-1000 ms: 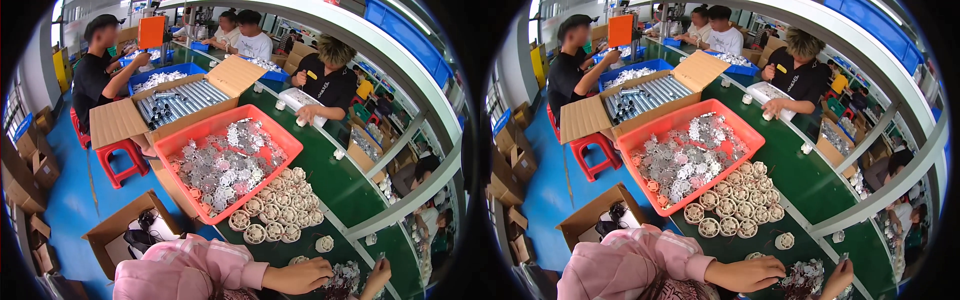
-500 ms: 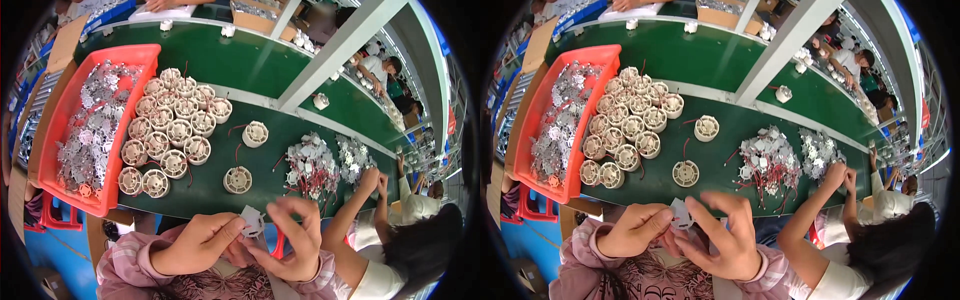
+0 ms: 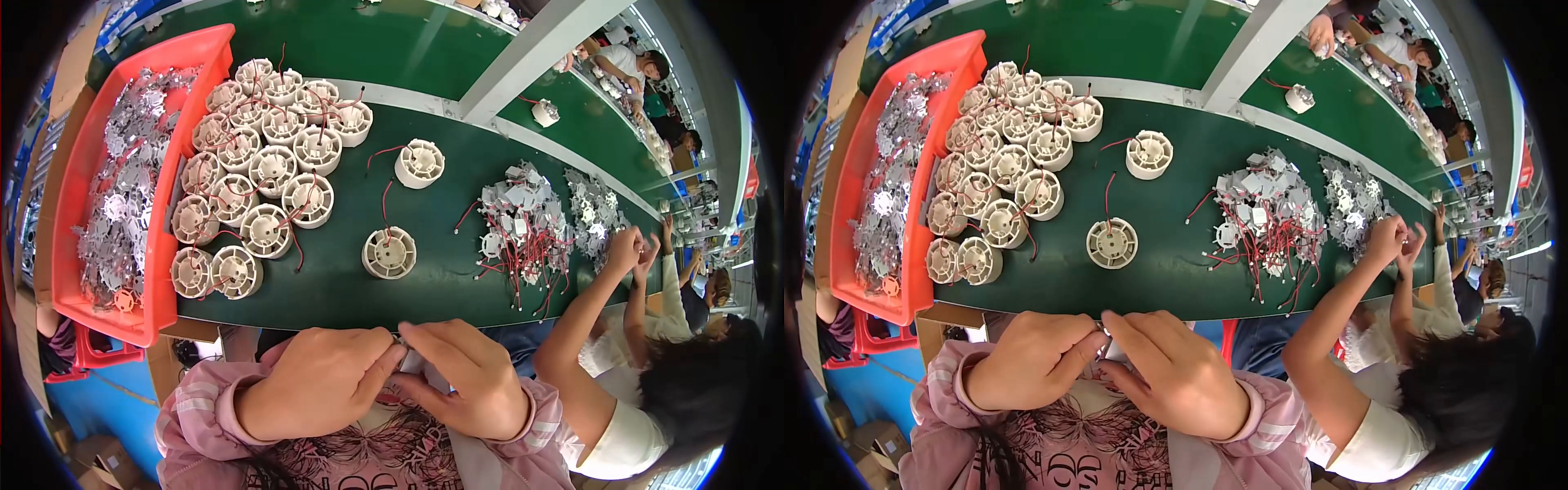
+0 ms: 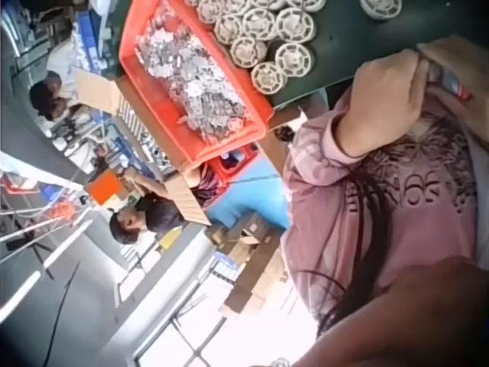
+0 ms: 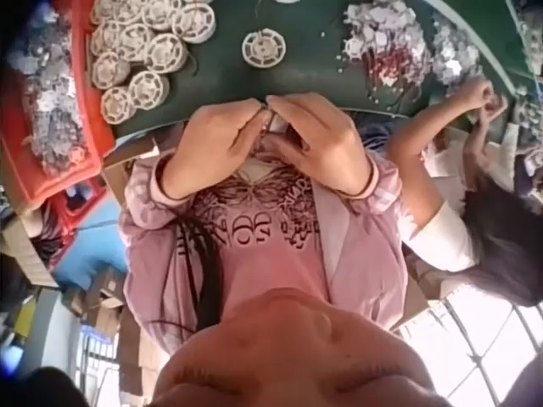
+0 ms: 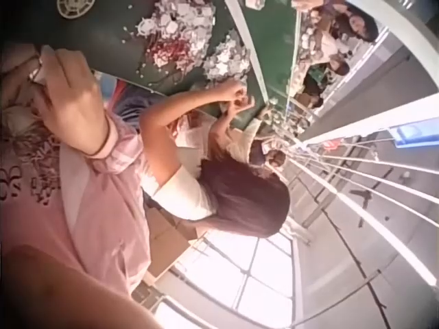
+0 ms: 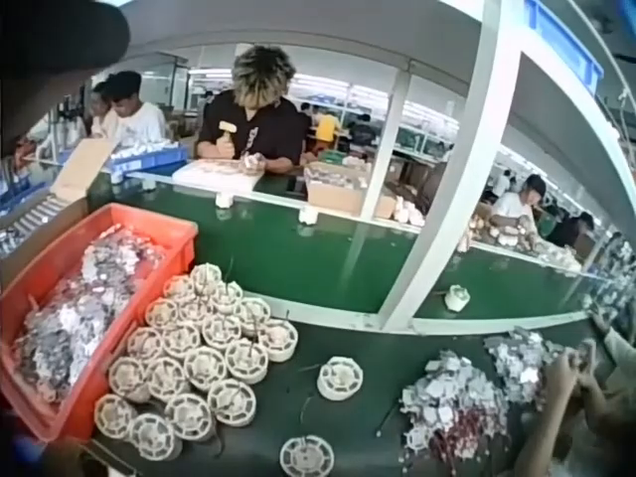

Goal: The person assembles components by fitting small electronic modules into circular plastic housings by hand and placing the assembled units onto the conveyor line.

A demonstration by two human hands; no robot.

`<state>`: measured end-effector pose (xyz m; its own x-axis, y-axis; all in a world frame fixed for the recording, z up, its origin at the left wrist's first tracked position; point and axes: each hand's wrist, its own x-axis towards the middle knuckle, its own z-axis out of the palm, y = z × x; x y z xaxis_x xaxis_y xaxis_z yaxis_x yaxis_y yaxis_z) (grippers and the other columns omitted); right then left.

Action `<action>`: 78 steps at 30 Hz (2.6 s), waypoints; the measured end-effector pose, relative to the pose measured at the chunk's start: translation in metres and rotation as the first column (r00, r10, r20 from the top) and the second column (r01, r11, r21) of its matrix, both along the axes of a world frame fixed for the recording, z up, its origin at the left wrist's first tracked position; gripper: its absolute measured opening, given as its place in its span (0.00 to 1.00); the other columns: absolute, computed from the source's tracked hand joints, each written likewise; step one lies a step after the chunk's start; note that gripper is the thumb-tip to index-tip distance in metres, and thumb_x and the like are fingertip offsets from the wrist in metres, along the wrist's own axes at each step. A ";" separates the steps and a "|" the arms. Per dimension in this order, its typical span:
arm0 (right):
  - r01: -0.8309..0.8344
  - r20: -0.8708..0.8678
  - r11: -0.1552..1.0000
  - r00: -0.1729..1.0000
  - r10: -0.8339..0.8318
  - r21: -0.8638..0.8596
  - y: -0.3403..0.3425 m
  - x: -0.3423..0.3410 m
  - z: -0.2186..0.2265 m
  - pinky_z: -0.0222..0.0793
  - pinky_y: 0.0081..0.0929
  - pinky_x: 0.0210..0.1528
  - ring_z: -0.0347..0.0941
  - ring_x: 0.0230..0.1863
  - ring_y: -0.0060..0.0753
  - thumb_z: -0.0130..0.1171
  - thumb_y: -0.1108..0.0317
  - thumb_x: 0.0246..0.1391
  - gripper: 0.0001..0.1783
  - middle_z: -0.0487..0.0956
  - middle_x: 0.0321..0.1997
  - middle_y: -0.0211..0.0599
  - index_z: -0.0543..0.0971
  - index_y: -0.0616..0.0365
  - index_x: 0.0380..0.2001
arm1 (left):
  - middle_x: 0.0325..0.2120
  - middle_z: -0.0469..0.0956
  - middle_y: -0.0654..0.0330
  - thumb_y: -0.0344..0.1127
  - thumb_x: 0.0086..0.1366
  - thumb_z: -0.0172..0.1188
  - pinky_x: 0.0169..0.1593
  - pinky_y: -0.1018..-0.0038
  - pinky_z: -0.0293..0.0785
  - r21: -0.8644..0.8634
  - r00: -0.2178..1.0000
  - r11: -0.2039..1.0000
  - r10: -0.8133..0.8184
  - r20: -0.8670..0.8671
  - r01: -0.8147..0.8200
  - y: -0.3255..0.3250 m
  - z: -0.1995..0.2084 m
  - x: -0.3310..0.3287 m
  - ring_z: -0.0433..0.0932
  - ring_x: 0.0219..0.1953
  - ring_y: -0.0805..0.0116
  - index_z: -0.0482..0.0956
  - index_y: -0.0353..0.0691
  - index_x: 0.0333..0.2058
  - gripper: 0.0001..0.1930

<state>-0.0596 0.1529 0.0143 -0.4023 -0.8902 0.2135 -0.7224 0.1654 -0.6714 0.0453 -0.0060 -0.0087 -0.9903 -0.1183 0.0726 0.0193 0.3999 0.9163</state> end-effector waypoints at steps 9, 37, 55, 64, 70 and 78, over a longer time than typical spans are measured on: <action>0.010 -0.029 0.999 1.000 -0.009 0.031 0.000 -0.040 0.005 0.73 0.31 0.42 0.77 0.39 0.44 0.65 0.79 0.32 0.26 0.79 0.40 0.49 0.77 0.68 0.43 | 0.35 0.73 0.50 0.20 0.51 0.54 0.38 0.65 0.70 -0.367 0.933 0.896 0.122 -0.337 -0.250 -0.024 -0.024 -0.062 0.72 0.36 0.52 0.74 0.30 0.43 0.17; -0.202 0.065 0.979 0.977 0.205 -0.039 -0.017 -0.046 -0.032 0.73 0.37 0.46 0.75 0.46 0.50 0.66 0.80 0.30 0.26 0.78 0.41 0.48 0.78 0.67 0.41 | 0.24 0.72 0.52 0.20 0.51 0.59 0.30 0.65 0.70 -0.308 0.936 0.884 0.326 -0.129 -0.351 -0.016 -0.060 -0.016 0.74 0.27 0.52 0.75 0.33 0.30 0.06; -0.074 -0.030 0.966 0.996 0.084 0.247 -0.048 -0.050 -0.015 0.71 0.26 0.33 0.73 0.33 0.37 0.68 0.81 0.31 0.25 0.74 0.38 0.42 0.78 0.64 0.41 | 0.46 0.73 0.59 0.40 0.37 0.71 0.44 0.62 0.66 -0.407 0.978 0.890 0.175 -0.116 -0.207 -0.024 -0.047 -0.027 0.70 0.40 0.58 0.76 0.39 0.45 0.32; 0.010 0.017 0.956 1.000 -0.015 0.293 -0.044 -0.039 -0.014 0.70 0.24 0.32 0.72 0.31 0.33 0.69 0.81 0.30 0.25 0.74 0.36 0.40 0.78 0.65 0.40 | 0.39 0.72 0.61 0.45 0.31 0.71 0.47 0.58 0.60 -0.429 0.965 0.875 0.139 -0.221 -0.224 -0.022 -0.072 -0.031 0.67 0.42 0.59 0.76 0.40 0.42 0.34; 0.105 -0.006 0.930 0.994 -0.110 0.352 -0.046 -0.024 -0.012 0.69 0.23 0.29 0.71 0.30 0.32 0.69 0.82 0.31 0.25 0.73 0.34 0.40 0.78 0.65 0.40 | 0.33 0.72 0.60 0.44 0.31 0.71 0.46 0.59 0.61 -0.372 0.974 0.911 0.112 -0.198 -0.181 -0.019 -0.075 -0.033 0.68 0.39 0.60 0.75 0.37 0.41 0.34; 0.066 -0.008 0.918 0.998 -0.068 0.392 -0.048 -0.030 -0.013 0.68 0.24 0.30 0.71 0.30 0.35 0.68 0.82 0.33 0.23 0.73 0.34 0.41 0.77 0.66 0.39 | 0.29 0.72 0.60 0.43 0.32 0.72 0.39 0.64 0.62 -0.323 0.984 0.935 0.103 -0.146 -0.146 -0.018 -0.073 -0.034 0.68 0.34 0.60 0.74 0.37 0.38 0.31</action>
